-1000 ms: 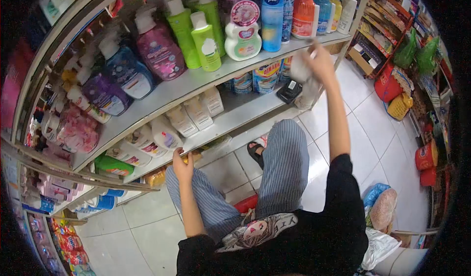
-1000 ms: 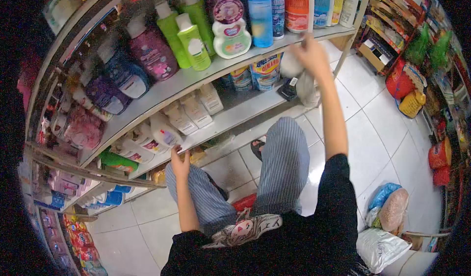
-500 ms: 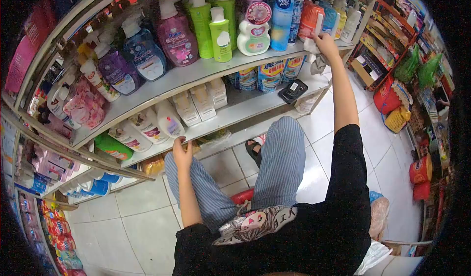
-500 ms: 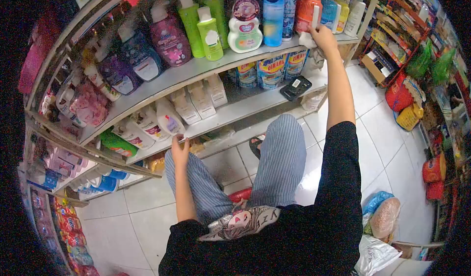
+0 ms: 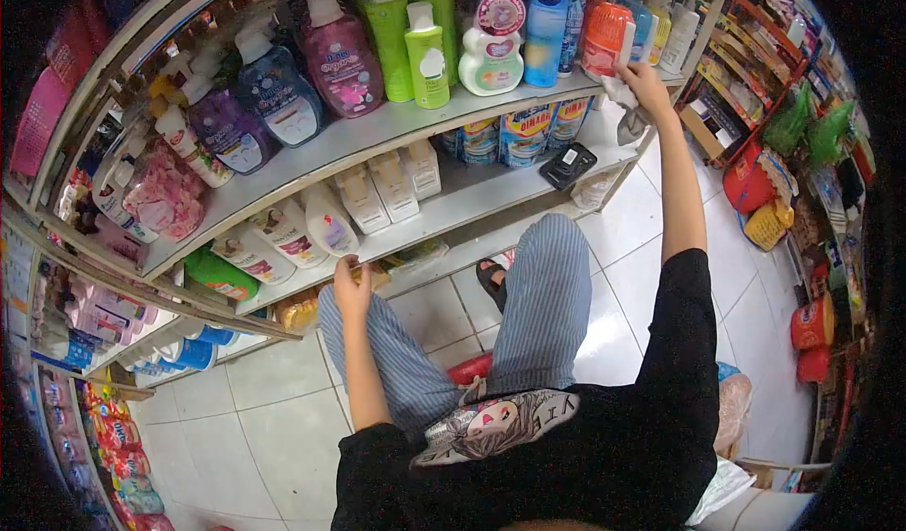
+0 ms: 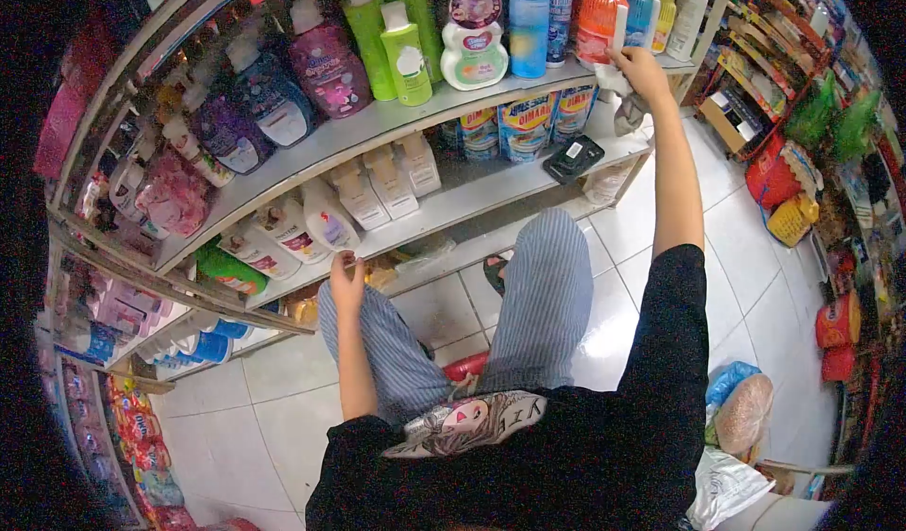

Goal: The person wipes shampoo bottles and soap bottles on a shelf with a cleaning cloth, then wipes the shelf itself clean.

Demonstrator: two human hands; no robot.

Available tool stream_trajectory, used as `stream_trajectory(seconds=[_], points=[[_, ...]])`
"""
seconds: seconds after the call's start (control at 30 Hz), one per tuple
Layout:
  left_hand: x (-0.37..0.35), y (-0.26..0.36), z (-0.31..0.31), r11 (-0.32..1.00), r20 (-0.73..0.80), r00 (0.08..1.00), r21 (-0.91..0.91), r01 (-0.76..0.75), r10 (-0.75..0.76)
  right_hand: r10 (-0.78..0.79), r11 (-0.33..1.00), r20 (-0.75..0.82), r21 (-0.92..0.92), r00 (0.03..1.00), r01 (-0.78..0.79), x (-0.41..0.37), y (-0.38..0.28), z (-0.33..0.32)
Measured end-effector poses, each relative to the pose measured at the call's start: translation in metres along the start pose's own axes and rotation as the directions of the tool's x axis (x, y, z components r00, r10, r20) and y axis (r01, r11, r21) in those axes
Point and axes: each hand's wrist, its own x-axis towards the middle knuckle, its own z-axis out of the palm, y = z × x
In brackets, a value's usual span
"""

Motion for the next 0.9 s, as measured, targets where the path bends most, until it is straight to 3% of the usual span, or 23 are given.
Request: stream_trajectory(seconds=[0.07,0.17,0.27,0.33,0.4,0.47,0.5,0.53,0.6,0.63,0.7,0.73,0.77,0.87,0.9], points=[[0.002,0.001,0.002,1.000,-0.014,1.000,0.012,-0.020,0.020,-0.020,0.999,0.034,0.049,0.999,0.019,0.006,0.002,-0.002],[0.002,0.002,0.004,0.999,-0.014,0.999,0.027,-0.039,0.039,0.118,0.993,0.078,-0.008,0.990,-0.118,0.008,0.000,-0.003],[0.003,0.005,0.005,0.999,-0.005,0.999,0.032,-0.039,0.039,0.114,0.986,-0.025,0.123,0.993,-0.110,0.027,0.029,0.029],[0.004,0.007,0.005,0.999,0.020,0.999,0.046,-0.029,0.028,-0.141,0.926,0.027,0.358,0.990,0.122,0.032,0.034,0.047],[0.005,0.008,0.006,0.999,0.012,1.000,0.044,-0.027,0.026,-0.053,0.929,0.034,0.368,0.998,0.037,0.031,0.032,0.056],[0.003,0.007,0.004,0.999,0.008,1.000,0.047,-0.019,0.019,-0.007,0.894,-0.149,0.442,0.989,0.073,0.014,0.016,0.058],[0.003,0.008,0.004,0.999,0.005,1.000,0.044,-0.028,0.028,0.073,0.922,-0.221,0.388,0.973,0.019,0.011,0.016,0.063],[0.003,0.008,0.003,0.999,0.003,0.999,0.041,-0.037,0.036,0.070,0.920,-0.216,0.391,0.974,0.021,0.007,0.017,0.066],[0.000,0.006,0.001,0.999,-0.001,1.000,0.044,-0.027,0.027,-0.054,0.887,-0.313,0.422,0.948,0.190,-0.007,0.019,0.070],[-0.001,0.007,0.000,0.999,-0.016,1.000,0.039,-0.024,0.025,-0.072,0.840,-0.312,0.493,0.947,0.226,-0.035,-0.016,0.053],[0.002,0.009,-0.002,0.997,-0.074,0.994,0.026,-0.077,0.079,0.046,0.921,-0.275,0.384,0.960,0.066,-0.052,0.017,0.082],[0.002,0.009,-0.003,0.991,-0.115,0.985,0.018,-0.131,0.132,0.043,0.912,-0.124,0.409,0.991,0.012,-0.069,0.022,0.090],[0.002,0.009,-0.005,0.986,-0.118,0.979,0.019,-0.166,0.167,-0.006,0.955,-0.205,0.288,0.979,0.067,-0.098,0.008,0.096],[0.005,0.012,-0.001,0.971,-0.197,0.957,-0.068,-0.230,0.213,-0.113,0.963,0.007,0.247,0.994,0.108,-0.170,-0.016,0.143],[0.004,0.012,0.002,0.976,-0.184,0.963,-0.057,-0.210,0.196,-0.160,0.930,0.007,0.336,0.987,0.149,-0.189,-0.004,0.187]])
